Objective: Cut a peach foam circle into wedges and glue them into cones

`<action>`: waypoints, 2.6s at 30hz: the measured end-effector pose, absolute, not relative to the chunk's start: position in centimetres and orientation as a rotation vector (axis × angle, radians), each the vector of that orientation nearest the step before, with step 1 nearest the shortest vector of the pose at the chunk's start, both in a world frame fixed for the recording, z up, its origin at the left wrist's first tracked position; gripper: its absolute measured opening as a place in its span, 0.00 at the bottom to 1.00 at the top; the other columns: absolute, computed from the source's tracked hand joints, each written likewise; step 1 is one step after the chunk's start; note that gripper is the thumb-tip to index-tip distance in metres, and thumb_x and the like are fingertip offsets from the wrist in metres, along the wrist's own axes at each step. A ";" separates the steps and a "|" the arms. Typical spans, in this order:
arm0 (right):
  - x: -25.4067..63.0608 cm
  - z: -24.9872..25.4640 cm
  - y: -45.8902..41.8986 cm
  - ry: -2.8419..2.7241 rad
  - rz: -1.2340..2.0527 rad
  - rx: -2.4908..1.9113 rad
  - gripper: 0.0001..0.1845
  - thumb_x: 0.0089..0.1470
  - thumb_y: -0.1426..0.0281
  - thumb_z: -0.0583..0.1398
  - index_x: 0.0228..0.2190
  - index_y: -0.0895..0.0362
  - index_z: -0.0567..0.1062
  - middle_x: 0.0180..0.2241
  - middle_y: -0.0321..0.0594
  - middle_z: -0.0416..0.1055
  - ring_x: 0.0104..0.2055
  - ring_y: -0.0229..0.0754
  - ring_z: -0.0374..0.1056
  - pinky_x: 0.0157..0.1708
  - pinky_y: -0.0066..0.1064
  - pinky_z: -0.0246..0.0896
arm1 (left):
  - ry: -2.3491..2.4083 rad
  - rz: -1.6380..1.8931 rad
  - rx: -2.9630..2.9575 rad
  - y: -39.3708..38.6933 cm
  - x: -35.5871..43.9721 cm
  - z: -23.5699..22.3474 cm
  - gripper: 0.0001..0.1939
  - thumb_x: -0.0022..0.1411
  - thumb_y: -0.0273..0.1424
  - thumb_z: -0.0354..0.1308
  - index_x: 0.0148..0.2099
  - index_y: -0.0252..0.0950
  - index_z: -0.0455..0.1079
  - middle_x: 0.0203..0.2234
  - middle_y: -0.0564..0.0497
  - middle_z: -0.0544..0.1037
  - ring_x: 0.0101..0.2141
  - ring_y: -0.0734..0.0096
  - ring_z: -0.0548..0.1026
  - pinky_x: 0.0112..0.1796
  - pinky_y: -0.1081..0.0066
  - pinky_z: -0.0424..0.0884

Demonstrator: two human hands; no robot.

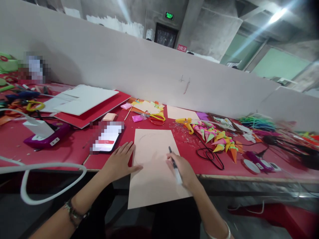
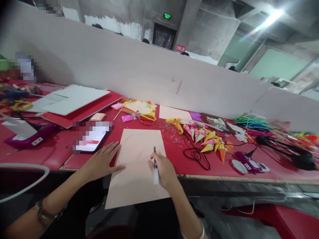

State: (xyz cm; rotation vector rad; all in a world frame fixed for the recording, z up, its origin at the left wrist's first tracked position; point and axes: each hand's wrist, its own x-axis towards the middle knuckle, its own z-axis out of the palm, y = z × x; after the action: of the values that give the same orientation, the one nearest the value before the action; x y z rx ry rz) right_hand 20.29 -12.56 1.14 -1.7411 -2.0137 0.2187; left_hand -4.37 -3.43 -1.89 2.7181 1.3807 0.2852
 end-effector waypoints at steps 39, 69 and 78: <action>18.9 -1.9 2.2 -1.171 0.816 -1.426 0.05 0.42 0.68 0.57 0.25 0.53 0.64 0.21 0.30 0.66 0.21 0.33 0.61 0.20 0.24 0.55 | 1.084 0.342 2.728 -1.4 -4.0 -0.3 0.25 0.59 0.43 0.45 0.56 0.37 0.56 0.51 0.46 0.64 0.50 0.62 0.61 0.47 0.65 0.59; 18.8 -1.4 1.2 -1.324 0.716 -1.452 0.04 0.44 0.69 0.55 0.22 0.54 0.63 0.18 0.29 0.61 0.20 0.33 0.56 0.19 0.23 0.48 | 1.039 0.335 2.574 -0.9 -4.9 -0.4 0.23 0.56 0.39 0.50 0.54 0.39 0.60 0.52 0.49 0.64 0.49 0.64 0.64 0.48 0.66 0.60; 18.1 -0.9 -0.2 -1.565 1.100 -1.221 0.03 0.46 0.69 0.56 0.26 0.55 0.66 0.22 0.32 0.66 0.21 0.31 0.59 0.20 0.22 0.50 | 1.031 0.343 2.586 -0.8 -5.0 -0.3 0.23 0.57 0.39 0.50 0.53 0.39 0.60 0.51 0.49 0.65 0.49 0.64 0.64 0.48 0.67 0.60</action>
State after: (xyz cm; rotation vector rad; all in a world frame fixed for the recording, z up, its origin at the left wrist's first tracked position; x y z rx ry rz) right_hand 18.14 -0.22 -0.93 -1.2209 -1.5649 1.1002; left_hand -4.97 -0.85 -0.31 2.5858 1.0312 0.3433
